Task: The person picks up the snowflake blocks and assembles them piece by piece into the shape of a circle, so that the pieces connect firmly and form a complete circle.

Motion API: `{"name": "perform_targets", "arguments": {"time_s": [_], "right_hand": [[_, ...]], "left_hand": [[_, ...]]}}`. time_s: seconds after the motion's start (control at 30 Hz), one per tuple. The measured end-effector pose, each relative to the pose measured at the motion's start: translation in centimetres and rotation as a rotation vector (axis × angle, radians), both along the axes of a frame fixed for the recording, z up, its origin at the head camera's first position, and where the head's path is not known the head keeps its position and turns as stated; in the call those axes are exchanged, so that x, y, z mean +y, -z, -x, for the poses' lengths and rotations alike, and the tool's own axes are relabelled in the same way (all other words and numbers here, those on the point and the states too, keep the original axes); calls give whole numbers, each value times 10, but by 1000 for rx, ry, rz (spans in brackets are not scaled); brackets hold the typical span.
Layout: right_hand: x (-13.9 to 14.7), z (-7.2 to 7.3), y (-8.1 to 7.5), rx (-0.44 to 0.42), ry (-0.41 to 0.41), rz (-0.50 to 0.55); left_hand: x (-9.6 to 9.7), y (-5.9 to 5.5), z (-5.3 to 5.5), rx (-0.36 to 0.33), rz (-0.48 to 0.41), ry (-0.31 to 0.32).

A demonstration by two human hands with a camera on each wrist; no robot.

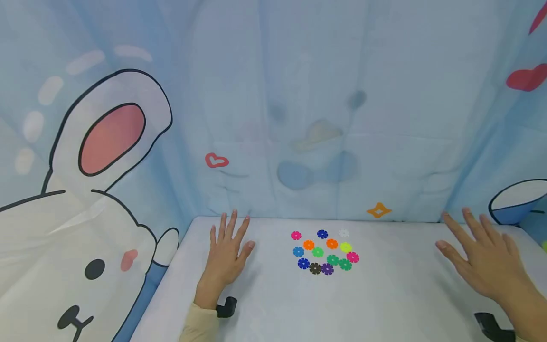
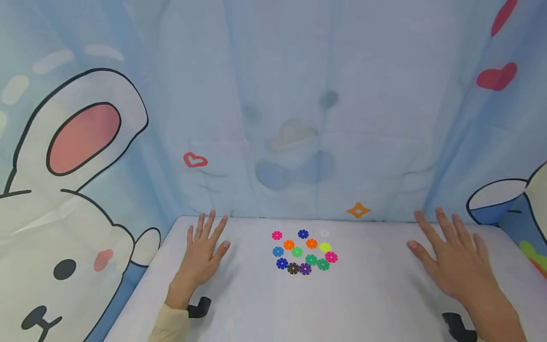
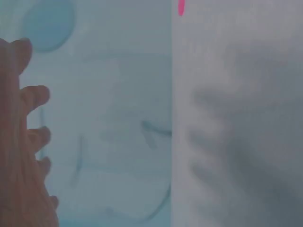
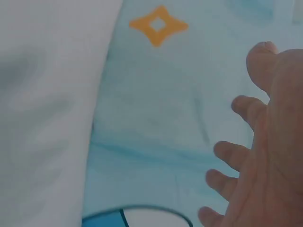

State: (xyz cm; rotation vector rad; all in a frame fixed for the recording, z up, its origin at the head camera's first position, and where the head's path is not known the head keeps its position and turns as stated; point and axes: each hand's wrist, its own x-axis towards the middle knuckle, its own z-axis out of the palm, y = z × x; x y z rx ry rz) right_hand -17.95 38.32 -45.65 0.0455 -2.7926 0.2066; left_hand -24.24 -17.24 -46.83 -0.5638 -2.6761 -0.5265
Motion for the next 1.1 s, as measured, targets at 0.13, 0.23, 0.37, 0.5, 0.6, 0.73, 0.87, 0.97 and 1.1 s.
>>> {"name": "perform_targets", "arguments": {"time_s": [0.13, 0.23, 0.37, 0.5, 0.6, 0.73, 0.87, 0.97, 1.1], "right_hand": [[-31, 6, 13, -70, -170, 35], [-71, 8, 23, -183, -282, 114], [-126, 8, 37, -313, -402, 197], [-161, 11, 45, -287, -493, 197], [-179, 16, 47, -218, -505, 161], [-197, 25, 47, -166, -487, 102], [-210, 34, 48, -100, -466, 87], [-216, 39, 47, -125, -426, 137], [-221, 46, 44, -254, -354, 216]], "left_hand": [[24, 12, -3, -88, 97, 65], [47, 25, -9, -177, 176, 128], [79, 41, -18, -259, 266, 229], [103, 47, -26, -314, 288, 292], [116, 49, -27, -327, 256, 298], [131, 51, -22, -284, 227, 286], [141, 54, -15, -190, 215, 229], [148, 56, -10, -105, 202, 187], [157, 52, -6, -82, 192, 150]]}}
